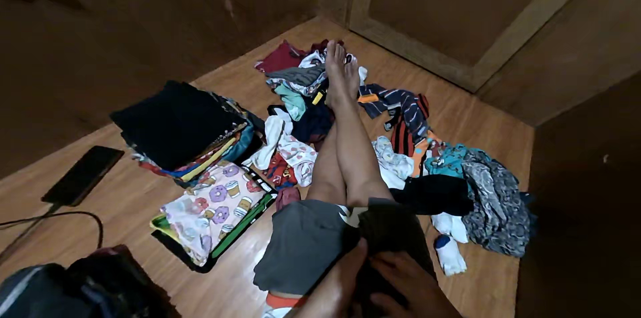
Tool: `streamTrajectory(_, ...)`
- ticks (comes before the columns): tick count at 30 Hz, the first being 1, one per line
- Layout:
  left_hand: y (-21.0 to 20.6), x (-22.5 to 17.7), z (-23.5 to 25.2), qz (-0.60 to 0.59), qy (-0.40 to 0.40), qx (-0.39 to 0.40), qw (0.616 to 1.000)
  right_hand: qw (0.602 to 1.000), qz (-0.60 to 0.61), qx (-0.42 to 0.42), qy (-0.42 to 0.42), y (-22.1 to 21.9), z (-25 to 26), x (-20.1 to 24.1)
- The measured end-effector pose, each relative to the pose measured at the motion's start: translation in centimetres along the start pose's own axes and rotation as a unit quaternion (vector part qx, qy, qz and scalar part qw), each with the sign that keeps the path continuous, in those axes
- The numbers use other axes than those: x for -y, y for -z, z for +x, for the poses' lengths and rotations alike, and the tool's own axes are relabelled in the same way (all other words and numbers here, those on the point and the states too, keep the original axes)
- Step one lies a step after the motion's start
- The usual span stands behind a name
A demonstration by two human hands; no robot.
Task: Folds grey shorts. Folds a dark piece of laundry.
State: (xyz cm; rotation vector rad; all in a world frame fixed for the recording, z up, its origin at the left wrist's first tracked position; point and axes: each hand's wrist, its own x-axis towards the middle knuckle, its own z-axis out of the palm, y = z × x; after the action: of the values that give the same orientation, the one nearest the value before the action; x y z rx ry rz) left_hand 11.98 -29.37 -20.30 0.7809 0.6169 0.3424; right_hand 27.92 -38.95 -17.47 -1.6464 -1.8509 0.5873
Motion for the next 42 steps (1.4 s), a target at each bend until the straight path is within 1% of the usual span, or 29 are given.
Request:
streamTrajectory(2,1.2,0.4,0.2,0.053,-0.007,-0.013,0.999,0.999,0.024,0.032,0.022,-0.1,-0.5,-0.5)
streamTrajectory(4,2.1,0.8,0.5,0.084,-0.001,-0.032,0.996,0.998,0.034,0.034,0.027,0.0,-1.2,-1.0)
streamTrajectory(5,2.4,1.1,0.7,0.089,0.004,-0.042,0.995,0.999,0.013,0.037,0.017,0.1,-1.6,-1.2)
streamTrajectory(8,2.4,1.4,1.5,0.078,0.011,-0.058,0.995,0.993,-0.086,0.080,-0.030,-0.1,-2.6,-2.2)
streamTrajectory(10,2.1,1.3,2.0,0.082,0.005,-0.049,0.995,0.990,-0.118,0.074,-0.026,-0.5,-3.3,-2.9)
streamTrajectory(12,1.5,0.8,2.0,0.090,0.000,-0.038,0.995,0.995,-0.086,0.054,-0.009,-0.3,-3.7,-3.3)
streamTrajectory(13,1.4,0.6,2.0,0.092,-0.001,-0.036,0.995,0.998,-0.045,0.048,-0.016,0.1,-3.6,-3.3)
streamTrajectory(15,1.3,0.2,2.3,0.094,0.005,-0.043,0.995,0.998,0.017,0.029,-0.060,0.7,-3.1,-3.2)
streamTrajectory(17,1.4,0.1,2.8,0.065,0.014,-0.053,0.996,0.995,0.009,0.012,-0.096,0.6,-2.1,-3.3)
streamTrajectory(20,1.4,-0.1,3.0,0.012,0.024,-0.048,0.998,0.991,-0.008,0.029,-0.131,-0.7,-0.1,-2.8)
streamTrajectory(23,1.5,-0.1,2.7,0.025,0.019,-0.050,0.998,0.996,-0.016,0.011,-0.083,-1.9,0.7,-2.7)
streamTrajectory(26,1.8,0.1,2.4,0.015,0.008,-0.080,0.997,1.000,-0.017,0.003,-0.007,-1.5,0.6,-2.6)
streamTrajectory(28,2.0,-0.1,2.3,0.021,0.015,-0.088,0.996,0.999,-0.006,0.044,0.027,-0.9,0.2,-1.9)
streamTrajectory(30,2.0,-0.3,2.2,0.046,0.026,-0.073,0.996,0.994,-0.005,0.104,0.035,-0.7,-0.2,-1.2)
streamTrajectory(31,2.0,-0.3,2.3,0.062,0.021,-0.063,0.996,0.994,-0.013,0.101,0.039,-1.0,-0.5,-1.5)
streamTrajectory(32,2.1,0.0,2.4,0.081,0.006,-0.055,0.995,0.996,-0.019,0.075,0.036,-1.3,-1.1,-2.1)
streamTrajectory(33,2.1,0.3,2.6,0.101,-0.006,-0.051,0.994,0.999,-0.023,0.026,0.020,-1.4,-1.7,-2.8)
streamTrajectory(35,2.0,0.7,2.8,0.142,-0.011,-0.062,0.988,0.993,-0.010,-0.101,-0.063,-1.0,-2.7,-4.0)
streamTrajectory(36,1.9,0.8,2.7,0.173,-0.018,-0.075,0.982,0.979,0.014,-0.163,-0.124,-0.7,-2.9,-4.7)
streamTrajectory(37,1.6,0.8,2.5,0.228,-0.039,-0.092,0.969,0.956,0.051,-0.210,-0.196,-0.5,-3.1,-5.3)
streamTrajectory(38,1.3,0.7,2.1,0.304,-0.076,-0.113,0.943,0.930,0.094,-0.230,-0.271,-0.3,-3.1,-6.1)
streamTrajectory(39,0.9,0.8,1.7,0.385,-0.130,-0.145,0.902,0.906,0.141,-0.220,-0.333,0.0,-3.2,-6.7)
streamTrajectory(40,0.5,1.2,1.2,0.453,-0.214,-0.182,0.846,0.884,0.193,-0.202,-0.374,0.2,-3.4,-7.1)
streamTrajectory(41,0.2,1.7,1.0,0.506,-0.306,-0.207,0.779,0.863,0.252,-0.179,-0.400,0.3,-3.7,-7.5)
streamTrajectory(42,0.1,2.4,0.8,0.544,-0.374,-0.209,0.722,0.840,0.314,-0.156,-0.413,0.5,-4.0,-7.7)
